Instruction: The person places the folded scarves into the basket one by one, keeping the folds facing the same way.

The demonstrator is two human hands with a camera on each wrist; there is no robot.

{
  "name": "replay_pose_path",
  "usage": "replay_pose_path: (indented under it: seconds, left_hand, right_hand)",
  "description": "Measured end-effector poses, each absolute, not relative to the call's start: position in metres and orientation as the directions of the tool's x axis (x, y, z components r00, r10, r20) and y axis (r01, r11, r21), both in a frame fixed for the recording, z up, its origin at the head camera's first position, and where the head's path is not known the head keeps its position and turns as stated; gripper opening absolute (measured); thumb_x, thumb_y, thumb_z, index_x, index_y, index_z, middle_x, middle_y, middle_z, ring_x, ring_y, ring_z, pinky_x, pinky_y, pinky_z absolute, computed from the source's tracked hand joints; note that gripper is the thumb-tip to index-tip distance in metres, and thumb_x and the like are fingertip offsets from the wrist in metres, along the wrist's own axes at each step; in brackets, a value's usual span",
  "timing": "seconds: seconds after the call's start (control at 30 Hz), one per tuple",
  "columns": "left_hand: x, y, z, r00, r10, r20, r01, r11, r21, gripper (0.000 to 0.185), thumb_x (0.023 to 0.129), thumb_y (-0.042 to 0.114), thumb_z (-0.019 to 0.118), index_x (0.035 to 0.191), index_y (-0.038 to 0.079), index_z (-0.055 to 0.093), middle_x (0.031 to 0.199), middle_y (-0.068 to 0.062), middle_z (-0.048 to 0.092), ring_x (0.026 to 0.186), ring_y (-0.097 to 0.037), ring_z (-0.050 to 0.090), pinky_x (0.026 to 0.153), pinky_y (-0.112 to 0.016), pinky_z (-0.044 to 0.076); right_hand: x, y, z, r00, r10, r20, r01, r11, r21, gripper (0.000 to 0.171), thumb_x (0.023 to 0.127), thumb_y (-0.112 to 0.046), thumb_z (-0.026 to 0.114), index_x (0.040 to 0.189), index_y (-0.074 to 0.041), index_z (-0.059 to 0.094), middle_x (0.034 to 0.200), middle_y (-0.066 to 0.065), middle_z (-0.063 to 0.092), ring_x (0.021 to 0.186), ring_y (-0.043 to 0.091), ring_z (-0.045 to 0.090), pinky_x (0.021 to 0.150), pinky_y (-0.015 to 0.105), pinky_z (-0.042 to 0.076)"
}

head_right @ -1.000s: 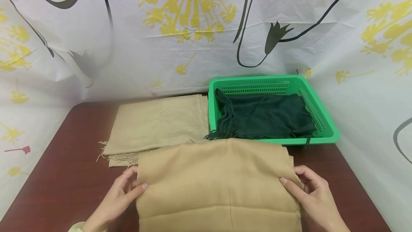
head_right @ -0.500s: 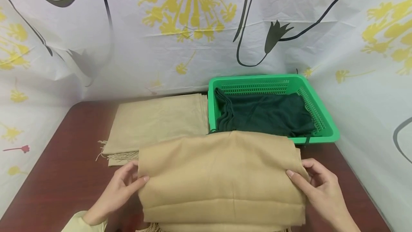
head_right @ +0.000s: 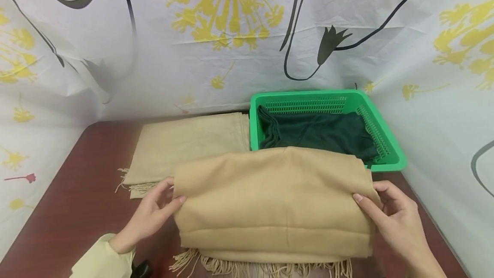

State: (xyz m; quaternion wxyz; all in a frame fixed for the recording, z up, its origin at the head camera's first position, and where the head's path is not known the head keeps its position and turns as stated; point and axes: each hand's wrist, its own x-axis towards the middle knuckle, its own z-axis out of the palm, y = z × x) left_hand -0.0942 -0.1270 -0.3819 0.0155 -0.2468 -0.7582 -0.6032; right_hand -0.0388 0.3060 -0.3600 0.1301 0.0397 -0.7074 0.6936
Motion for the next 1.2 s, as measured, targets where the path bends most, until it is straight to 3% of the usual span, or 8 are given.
replay_pose_path:
  seconds: [0.17,0.23,0.4,0.53,0.8,0.93,1.2]
  left_hand:
    - [-0.1,-0.124,-0.376,-0.879,0.351,0.323,0.41,0.21,0.888,0.023,0.079,-0.008,0.058,0.101,-0.002,0.052,0.097,-0.012,0.055,0.089,-0.008,0.055,0.068,-0.026,0.05]
    - [-0.103,-0.123,-0.372,-0.877,0.359,0.321,0.414,0.222,0.883,0.022,0.079,-0.007,0.058,0.1,-0.002,0.052,0.094,-0.011,0.055,0.084,-0.007,0.054,0.062,-0.025,0.05]
    - [-0.111,-0.119,-0.366,-0.864,0.374,0.338,0.435,0.216,0.874,0.021,0.08,-0.008,0.057,0.099,-0.001,0.052,0.09,-0.011,0.054,0.076,-0.009,0.051,0.047,-0.024,0.046]
    - [-0.118,-0.115,-0.363,-0.854,0.384,0.351,0.443,0.183,0.878,0.022,0.08,-0.01,0.056,0.1,-0.002,0.052,0.091,-0.012,0.053,0.074,-0.009,0.05,0.043,-0.024,0.044]
    - [-0.131,-0.105,-0.354,-0.835,0.425,0.35,0.44,0.134,0.888,0.025,0.081,-0.013,0.052,0.104,-0.003,0.051,0.1,-0.015,0.054,0.082,-0.016,0.054,0.059,-0.028,0.051]
    - [-0.134,-0.099,-0.349,-0.843,0.429,0.325,0.412,0.126,0.902,0.024,0.082,-0.012,0.051,0.104,-0.004,0.05,0.101,-0.015,0.052,0.083,-0.022,0.054,0.061,-0.029,0.052]
    - [-0.141,-0.09,-0.347,-0.848,0.41,0.336,0.43,0.161,0.888,0.024,0.082,-0.011,0.051,0.104,-0.003,0.051,0.097,-0.014,0.052,0.082,-0.024,0.054,0.054,-0.027,0.052]
  right_hand:
    - [-0.042,0.309,-0.359,-0.963,0.142,0.227,-0.237,-0.056,-0.97,0.028,0.08,0.02,0.049,0.1,0.002,0.057,0.098,0.001,0.063,0.076,0.007,0.061,0.052,0.021,0.049]
    - [-0.044,0.311,-0.357,-0.959,0.15,0.24,-0.253,-0.072,-0.965,0.029,0.079,0.021,0.048,0.1,0.004,0.057,0.103,0.002,0.061,0.081,0.007,0.06,0.054,0.02,0.049]
    - [-0.048,0.313,-0.351,-0.95,0.17,0.262,-0.267,-0.007,-0.964,0.027,0.079,0.019,0.051,0.102,0.007,0.056,0.111,0.001,0.06,0.089,0.007,0.058,0.058,0.017,0.048]
    - [-0.051,0.314,-0.348,-0.94,0.188,0.283,-0.288,0.002,-0.958,0.027,0.078,0.02,0.052,0.102,0.008,0.056,0.111,0.001,0.06,0.093,0.008,0.057,0.062,0.016,0.048]
    - [-0.062,0.323,-0.341,-0.938,0.254,0.234,-0.253,-0.043,-0.967,0.025,0.078,0.017,0.055,0.096,0.0,0.059,0.083,0.0,0.066,0.063,0.009,0.062,0.045,0.021,0.047]
    - [-0.067,0.328,-0.334,-0.935,0.266,0.233,-0.242,0.0,-0.97,0.023,0.079,0.013,0.057,0.097,-0.001,0.059,0.081,-0.001,0.065,0.063,0.008,0.061,0.045,0.02,0.047]
    - [-0.075,0.333,-0.325,-0.915,0.317,0.249,-0.215,0.139,-0.967,0.019,0.077,0.007,0.062,0.095,-0.001,0.06,0.081,-0.002,0.064,0.064,0.004,0.06,0.045,0.018,0.046]
